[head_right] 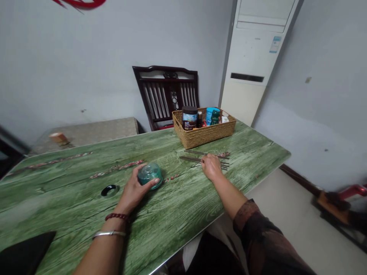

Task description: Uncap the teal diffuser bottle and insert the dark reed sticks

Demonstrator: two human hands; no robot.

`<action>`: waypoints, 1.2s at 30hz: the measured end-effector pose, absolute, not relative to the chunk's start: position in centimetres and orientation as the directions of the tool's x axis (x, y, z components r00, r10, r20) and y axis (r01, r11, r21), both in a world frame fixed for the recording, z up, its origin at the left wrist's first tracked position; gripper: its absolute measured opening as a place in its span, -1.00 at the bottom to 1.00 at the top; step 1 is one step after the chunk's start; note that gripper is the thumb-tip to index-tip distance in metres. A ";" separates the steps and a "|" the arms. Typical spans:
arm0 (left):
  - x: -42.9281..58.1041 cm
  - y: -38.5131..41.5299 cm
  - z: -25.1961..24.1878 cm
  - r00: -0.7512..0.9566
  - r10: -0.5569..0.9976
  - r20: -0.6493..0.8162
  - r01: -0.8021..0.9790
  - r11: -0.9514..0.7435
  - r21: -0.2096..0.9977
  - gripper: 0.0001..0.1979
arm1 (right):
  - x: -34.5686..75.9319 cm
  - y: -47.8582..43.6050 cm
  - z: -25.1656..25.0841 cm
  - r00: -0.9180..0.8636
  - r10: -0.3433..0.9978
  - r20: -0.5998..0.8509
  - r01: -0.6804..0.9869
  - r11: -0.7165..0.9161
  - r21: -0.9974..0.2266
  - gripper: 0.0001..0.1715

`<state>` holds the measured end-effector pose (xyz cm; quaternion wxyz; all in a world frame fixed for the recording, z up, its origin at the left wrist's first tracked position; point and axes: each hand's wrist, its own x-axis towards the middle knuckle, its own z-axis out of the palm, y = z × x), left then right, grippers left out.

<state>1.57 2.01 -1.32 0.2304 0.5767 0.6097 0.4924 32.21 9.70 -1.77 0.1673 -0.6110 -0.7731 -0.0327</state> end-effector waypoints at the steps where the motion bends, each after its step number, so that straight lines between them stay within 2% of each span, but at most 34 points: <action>1: 1.6 2.0 -1.3 -0.228 0.931 0.285 0.476 -0.149 0.867 -0.24 | 32.2 9.7 -1.7 -0.215 0.931 0.294 0.952 0.267 -0.152 -0.79; 12: 1.7 1.9 -1.3 -0.223 0.935 0.275 0.499 -0.133 0.856 -0.23 | 32.0 9.1 -0.8 -0.306 0.918 0.251 0.926 0.348 -0.145 -0.78; 15: 1.7 1.9 -1.4 -0.215 0.935 0.282 0.502 -0.142 0.853 -0.23 | 31.3 8.6 0.2 -0.325 0.891 0.317 0.886 0.405 -0.227 -0.83; 17: 1.8 2.0 -1.5 -0.205 0.932 0.300 0.499 -0.164 0.851 -0.23 | 30.6 8.4 1.5 -0.310 0.867 0.391 0.826 0.449 -0.341 -0.85; 20: 1.8 2.0 -1.7 -0.196 0.926 0.321 0.501 -0.187 0.845 -0.23 | 28.6 8.3 4.5 -0.240 0.825 0.511 0.626 0.534 -0.568 -0.81; 23: 1.9 2.0 -1.7 -0.193 0.925 0.328 0.509 -0.191 0.839 -0.23 | 25.7 8.4 7.8 -0.154 0.802 0.577 0.285 0.595 -0.752 -0.70; 26: 2.0 1.9 -1.5 -0.188 0.925 0.330 0.510 -0.195 0.838 -0.25 | 22.1 8.3 10.3 -0.105 0.795 0.597 -0.053 0.595 -0.802 -0.72; 28: 2.1 1.8 -1.4 -0.188 0.925 0.330 0.509 -0.195 0.838 -0.27 | 19.8 8.1 11.2 -0.098 0.796 0.597 -0.197 0.572 -0.796 -0.74; 31: 2.2 1.7 -1.3 -0.190 0.922 0.336 0.520 -0.197 0.832 -0.28 | 17.0 7.7 11.4 -0.111 0.808 0.579 -0.278 0.534 -0.799 -0.72; 36: 2.1 1.8 -1.7 -0.183 0.926 0.330 0.521 -0.193 0.832 -0.27 | 14.8 8.3 9.2 -0.129 0.829 0.545 -0.284 0.496 -0.821 -0.68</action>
